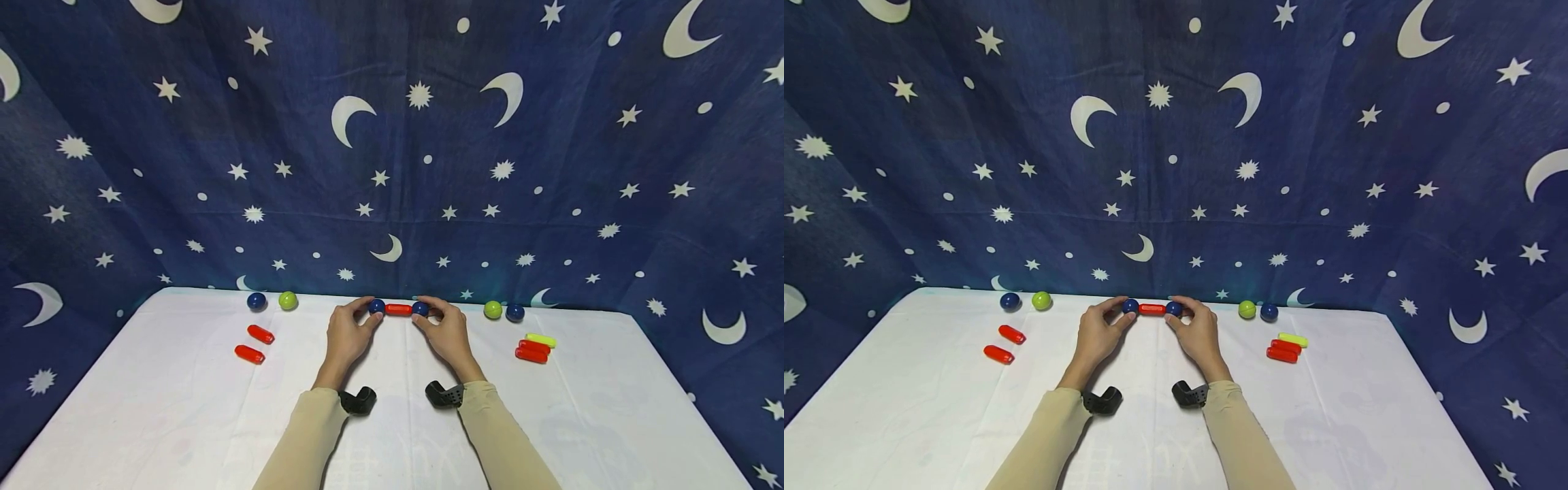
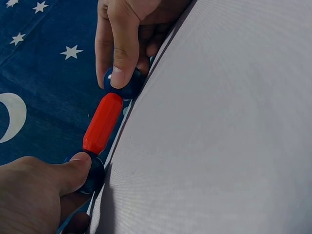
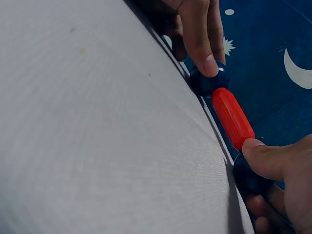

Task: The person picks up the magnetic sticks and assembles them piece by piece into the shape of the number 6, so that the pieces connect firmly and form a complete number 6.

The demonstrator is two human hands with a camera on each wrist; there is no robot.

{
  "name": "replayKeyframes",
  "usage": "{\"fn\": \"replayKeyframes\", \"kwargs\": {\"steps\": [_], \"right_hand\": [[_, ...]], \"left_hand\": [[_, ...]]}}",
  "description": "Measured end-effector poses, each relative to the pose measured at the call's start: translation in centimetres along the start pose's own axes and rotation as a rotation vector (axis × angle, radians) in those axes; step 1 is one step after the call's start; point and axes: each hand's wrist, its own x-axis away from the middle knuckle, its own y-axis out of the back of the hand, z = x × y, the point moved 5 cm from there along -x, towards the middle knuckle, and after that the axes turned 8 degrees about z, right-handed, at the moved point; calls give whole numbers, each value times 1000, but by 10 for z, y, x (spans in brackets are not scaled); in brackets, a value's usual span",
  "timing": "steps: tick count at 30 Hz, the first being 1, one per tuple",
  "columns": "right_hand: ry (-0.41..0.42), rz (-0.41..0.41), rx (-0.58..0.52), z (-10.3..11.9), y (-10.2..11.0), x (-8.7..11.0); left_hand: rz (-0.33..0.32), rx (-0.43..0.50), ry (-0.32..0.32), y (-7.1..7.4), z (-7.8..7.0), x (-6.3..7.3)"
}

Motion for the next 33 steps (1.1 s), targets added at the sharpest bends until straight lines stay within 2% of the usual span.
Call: {"fn": "replayKeyframes", "kwargs": {"steps": [13, 25, 33], "right_hand": [[41, -9, 39, -3, -2, 1], [10, -24, 42, -4, 0, 1], [27, -44, 41, -6, 0, -1]], "left_hand": [[5, 5, 10, 0, -1, 1], [18, -29, -6, -2, -1, 1], [14, -56, -22, -1, -2, 1]]}}
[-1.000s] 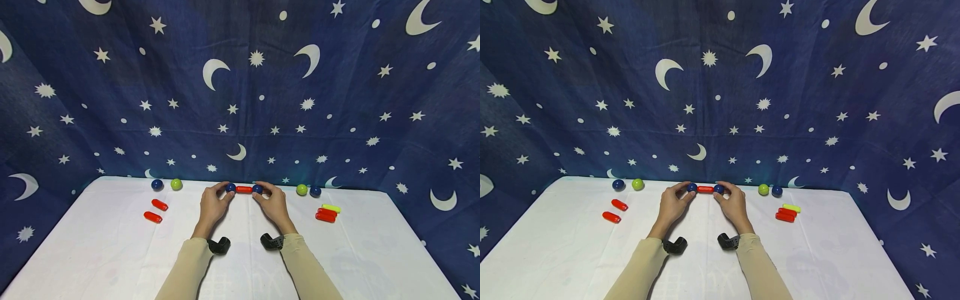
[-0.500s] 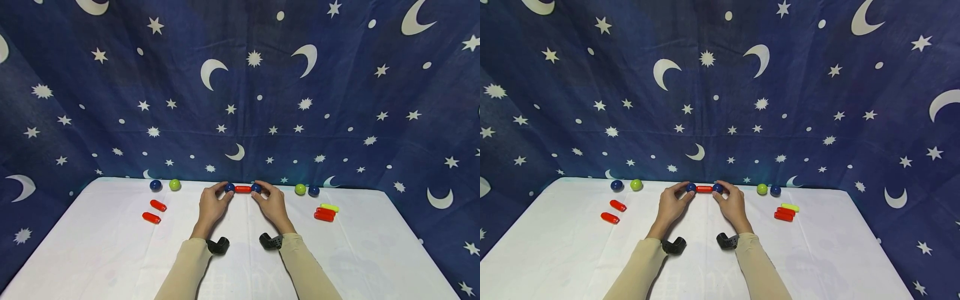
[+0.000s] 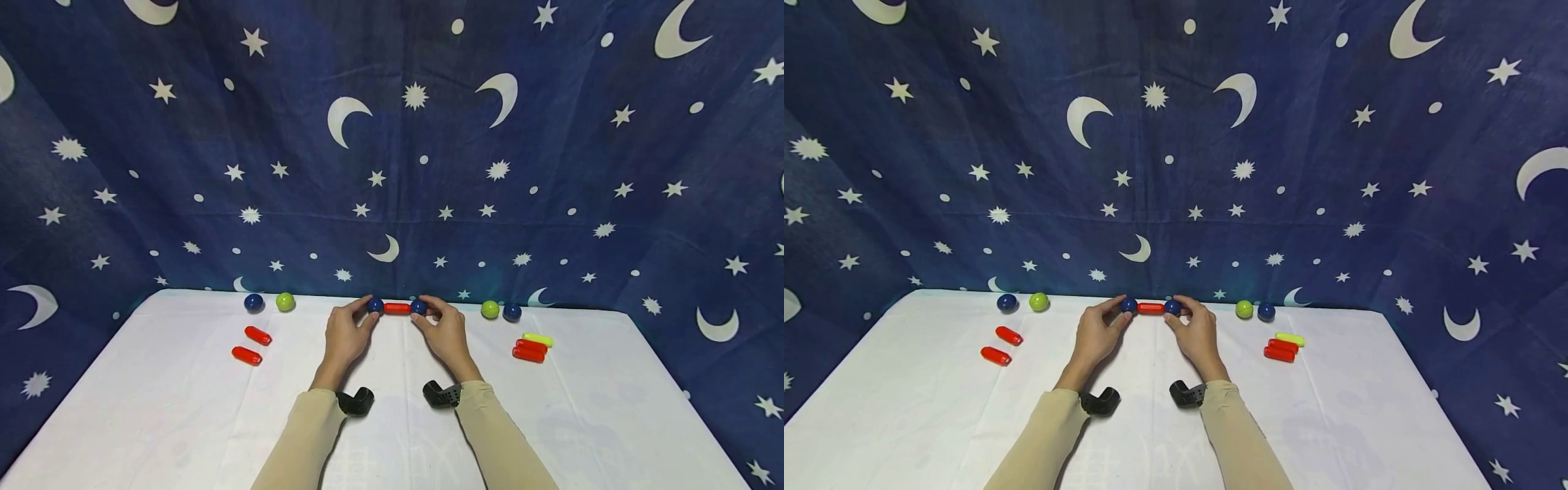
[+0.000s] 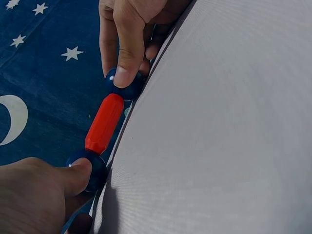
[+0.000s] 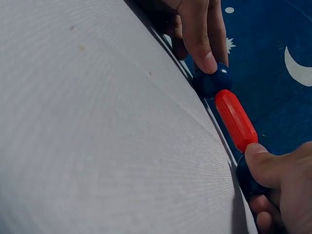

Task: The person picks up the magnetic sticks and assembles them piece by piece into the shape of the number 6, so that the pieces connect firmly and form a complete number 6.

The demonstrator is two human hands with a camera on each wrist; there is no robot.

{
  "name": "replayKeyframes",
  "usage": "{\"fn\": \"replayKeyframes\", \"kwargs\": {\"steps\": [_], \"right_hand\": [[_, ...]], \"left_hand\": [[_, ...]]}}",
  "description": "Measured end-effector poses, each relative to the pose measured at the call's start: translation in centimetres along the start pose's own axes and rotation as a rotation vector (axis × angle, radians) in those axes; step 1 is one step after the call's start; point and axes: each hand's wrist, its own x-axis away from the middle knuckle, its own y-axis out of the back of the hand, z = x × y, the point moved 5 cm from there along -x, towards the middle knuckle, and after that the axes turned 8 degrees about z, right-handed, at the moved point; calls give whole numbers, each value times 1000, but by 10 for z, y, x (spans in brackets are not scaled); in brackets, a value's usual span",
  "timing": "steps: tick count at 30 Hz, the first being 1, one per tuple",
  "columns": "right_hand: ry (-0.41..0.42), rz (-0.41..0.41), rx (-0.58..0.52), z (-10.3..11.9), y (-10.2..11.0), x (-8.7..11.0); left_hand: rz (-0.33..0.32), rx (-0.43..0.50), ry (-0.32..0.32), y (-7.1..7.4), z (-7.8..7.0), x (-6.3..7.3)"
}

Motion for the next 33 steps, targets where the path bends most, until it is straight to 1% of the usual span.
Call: {"fn": "replayKeyframes", "kwargs": {"steps": [9, 14, 18, 20, 22, 25, 28, 30, 33], "right_hand": [[-2, 11, 16, 1, 0, 1], [-14, 19, 34, -1, -1, 1], [-10, 22, 31, -1, 0, 2], [-6, 23, 31, 0, -1, 2], [3, 20, 33, 1, -1, 2], [21, 7, 47, 2, -1, 2], [31, -5, 57, 2, -1, 2], [20, 0, 48, 2, -1, 2], [-19, 20, 42, 0, 0, 2]], "left_hand": [[-5, -29, -32, 1, -3, 1], [1, -29, -23, 2, -3, 1], [35, 6, -18, 3, -5, 0], [53, 45, -14, 6, -5, 0], [63, 81, -5, 11, -4, -1], [58, 132, 20, 21, -2, -2], [41, 139, 31, 34, 1, -4], [33, 141, 31, 44, 2, -4], [24, 139, 29, 62, 7, -2]]}}
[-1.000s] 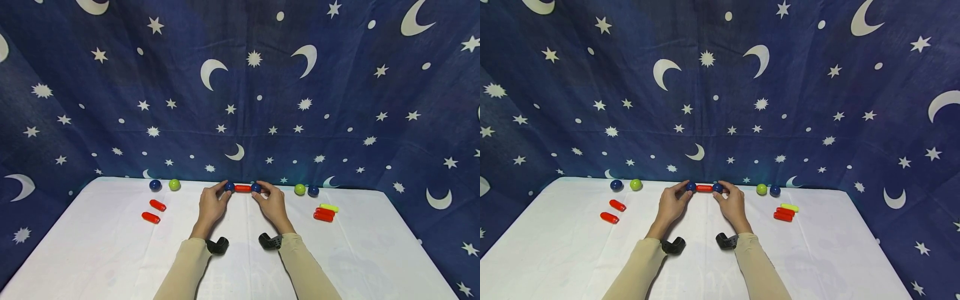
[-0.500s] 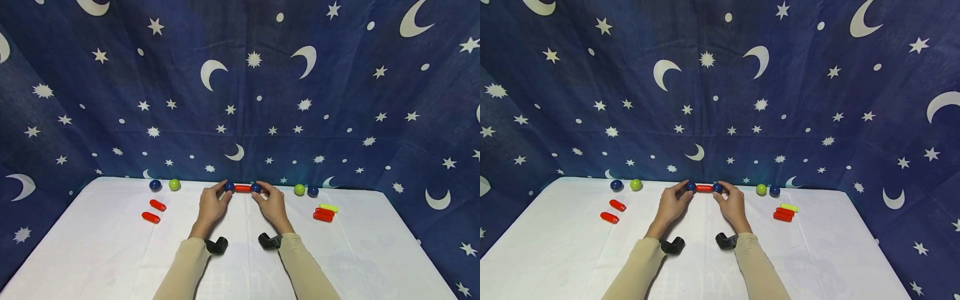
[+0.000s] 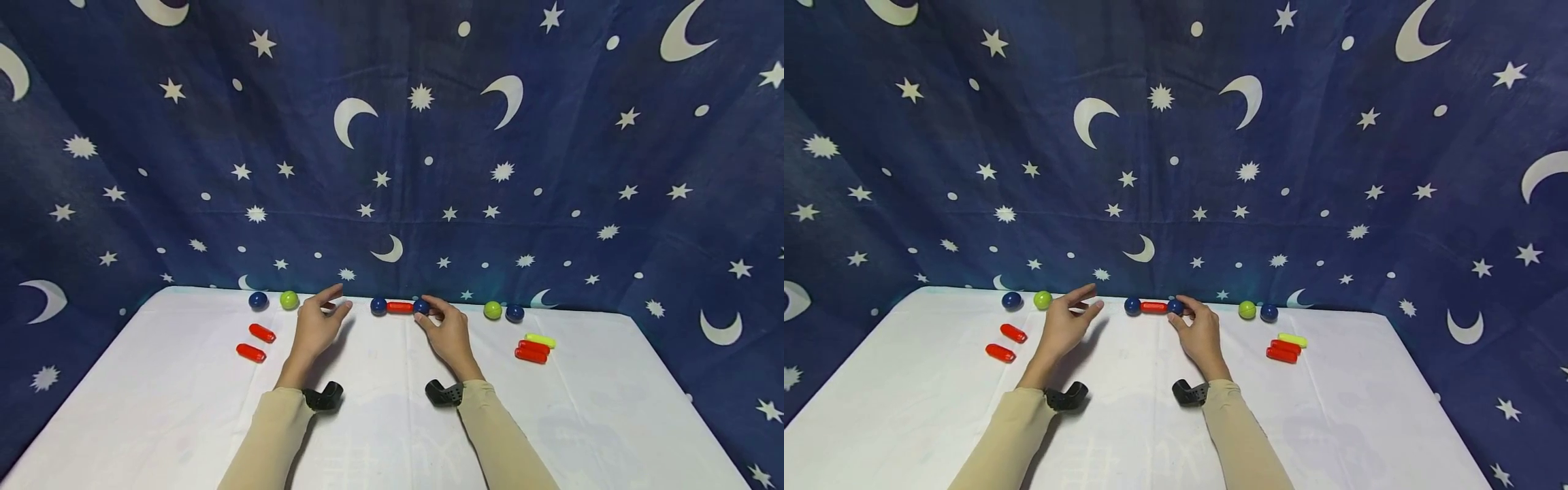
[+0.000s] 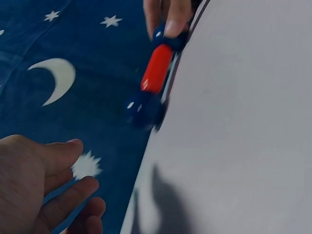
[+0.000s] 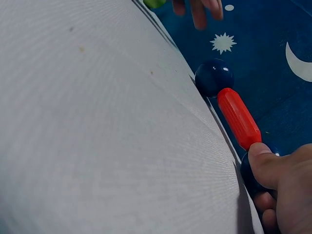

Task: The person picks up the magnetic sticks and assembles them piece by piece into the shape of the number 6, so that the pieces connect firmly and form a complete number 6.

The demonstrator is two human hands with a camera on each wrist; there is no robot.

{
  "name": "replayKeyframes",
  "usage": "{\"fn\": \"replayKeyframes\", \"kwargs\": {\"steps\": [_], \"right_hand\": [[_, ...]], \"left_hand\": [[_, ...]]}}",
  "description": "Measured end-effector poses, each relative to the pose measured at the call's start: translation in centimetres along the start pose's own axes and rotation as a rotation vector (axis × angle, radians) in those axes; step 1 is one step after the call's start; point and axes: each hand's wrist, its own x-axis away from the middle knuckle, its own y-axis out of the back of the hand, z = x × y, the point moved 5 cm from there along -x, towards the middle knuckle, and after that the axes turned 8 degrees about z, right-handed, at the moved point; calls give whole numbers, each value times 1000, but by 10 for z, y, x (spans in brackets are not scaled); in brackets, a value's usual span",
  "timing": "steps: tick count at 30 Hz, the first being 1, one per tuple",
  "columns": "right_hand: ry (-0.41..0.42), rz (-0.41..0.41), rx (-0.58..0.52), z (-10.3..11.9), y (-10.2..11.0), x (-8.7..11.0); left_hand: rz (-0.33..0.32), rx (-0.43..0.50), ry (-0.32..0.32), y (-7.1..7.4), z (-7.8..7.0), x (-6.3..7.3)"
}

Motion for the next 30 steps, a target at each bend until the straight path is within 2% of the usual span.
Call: {"fn": "replayKeyframes", "kwargs": {"steps": [4, 9, 16, 22, 30], "right_hand": [[-29, 15, 7, -2, 0, 0], [-19, 14, -2, -2, -1, 0], [-6, 7, -12, -4, -2, 0], [-1, 4, -11, -3, -1, 0], [-5, 7, -10, -3, -1, 0]], "left_hand": [[-23, -23, 1, 26, 6, 6], [-64, -106, 9, 60, 18, 20], [-132, -210, 87, 97, 35, 38], [-117, -249, 166, 112, 51, 49], [-64, -243, 214, 115, 70, 56]]}}
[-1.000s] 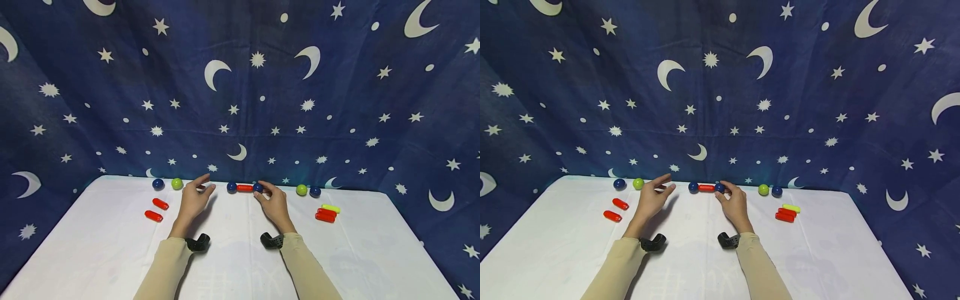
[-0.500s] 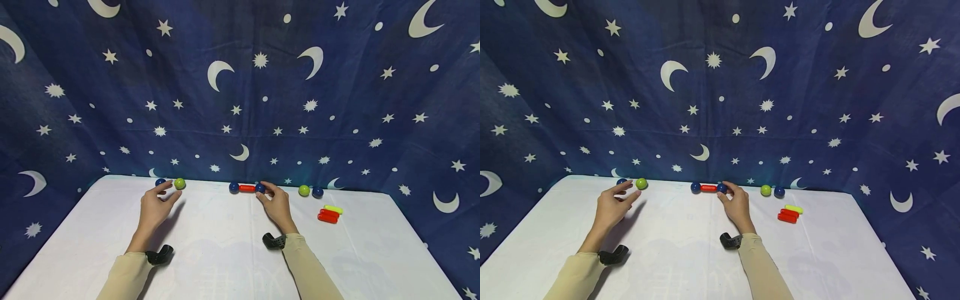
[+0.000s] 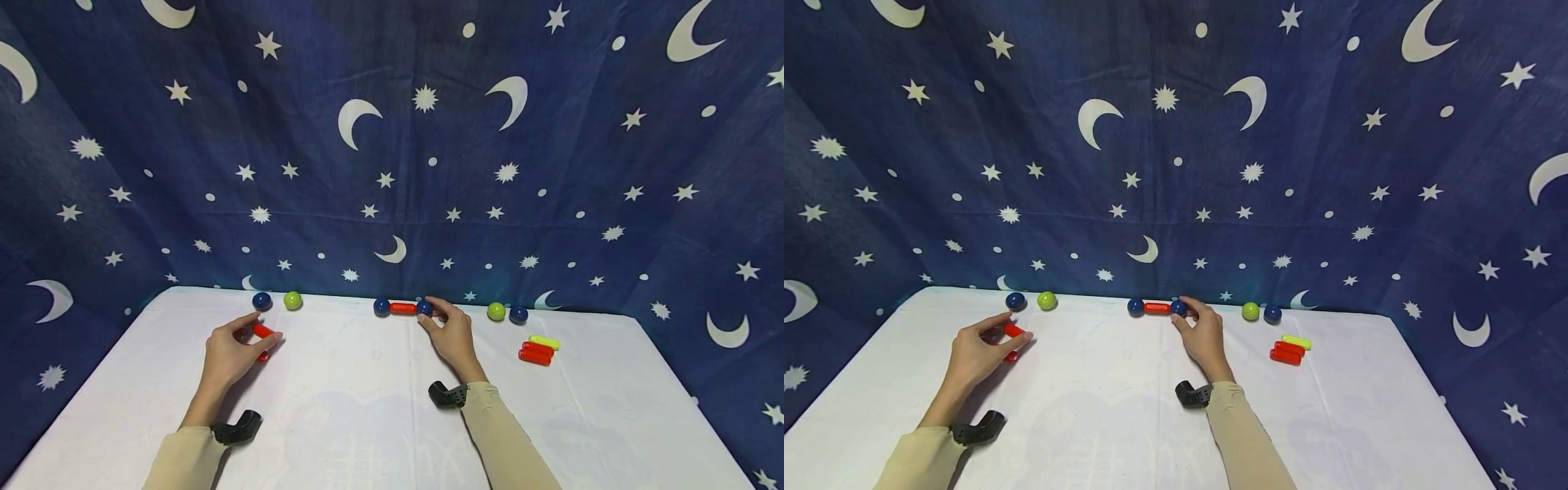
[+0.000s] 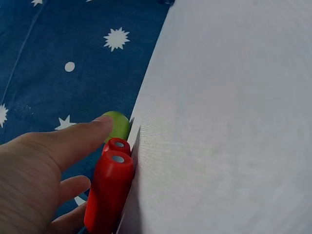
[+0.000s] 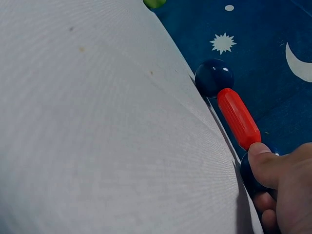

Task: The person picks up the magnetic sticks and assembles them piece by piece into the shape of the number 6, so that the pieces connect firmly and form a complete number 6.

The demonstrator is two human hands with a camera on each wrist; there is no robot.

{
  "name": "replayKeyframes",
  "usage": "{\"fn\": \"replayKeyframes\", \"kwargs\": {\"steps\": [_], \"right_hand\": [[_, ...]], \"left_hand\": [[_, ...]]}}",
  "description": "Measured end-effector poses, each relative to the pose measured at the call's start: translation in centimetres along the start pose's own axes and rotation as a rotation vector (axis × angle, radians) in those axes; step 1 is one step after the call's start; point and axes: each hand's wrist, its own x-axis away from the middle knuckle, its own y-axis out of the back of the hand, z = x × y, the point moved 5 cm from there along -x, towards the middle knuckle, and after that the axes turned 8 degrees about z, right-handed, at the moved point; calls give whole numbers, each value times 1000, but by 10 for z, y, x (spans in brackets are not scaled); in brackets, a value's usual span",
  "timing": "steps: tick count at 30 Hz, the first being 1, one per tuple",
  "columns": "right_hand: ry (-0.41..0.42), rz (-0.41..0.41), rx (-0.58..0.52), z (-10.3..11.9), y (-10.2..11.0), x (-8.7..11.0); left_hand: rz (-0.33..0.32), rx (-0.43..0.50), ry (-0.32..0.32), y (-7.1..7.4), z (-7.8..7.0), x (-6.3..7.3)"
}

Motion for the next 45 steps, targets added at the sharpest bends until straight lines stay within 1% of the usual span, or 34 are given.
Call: {"fn": "replayKeyframes", "kwargs": {"steps": [3, 7, 15, 19, 22, 26, 30, 34, 36, 40, 45], "right_hand": [[0, -2, 1, 1, 0, 0], [-11, 7, -1, 1, -1, 1], [2, 2, -8, 2, -1, 2], [5, 6, -12, 3, -1, 1], [-1, 8, -6, 3, -1, 1], [-2, 7, -7, 3, 0, 1], [-8, 7, -10, 2, 0, 1], [-23, 14, -7, 1, -1, 2], [-28, 15, -7, 1, -1, 2], [-27, 10, -8, 2, 0, 2], [-19, 9, -12, 2, 0, 2]], "left_hand": [[3, -9, 11, 0, 3, 1], [-14, -31, 23, 0, 4, 3], [-76, -51, -12, 0, 2, 4], [-85, -56, -20, -1, 1, 4], [-79, -51, -34, -1, -3, 3], [-76, -44, -68, -1, -13, 2], [-61, 8, -116, -3, -25, 2], [-2, 98, -160, -10, -37, 3], [42, 147, -164, -16, -44, 4], [144, 266, -138, -30, -60, 3], [288, 434, -97, -57, -81, 1]]}}
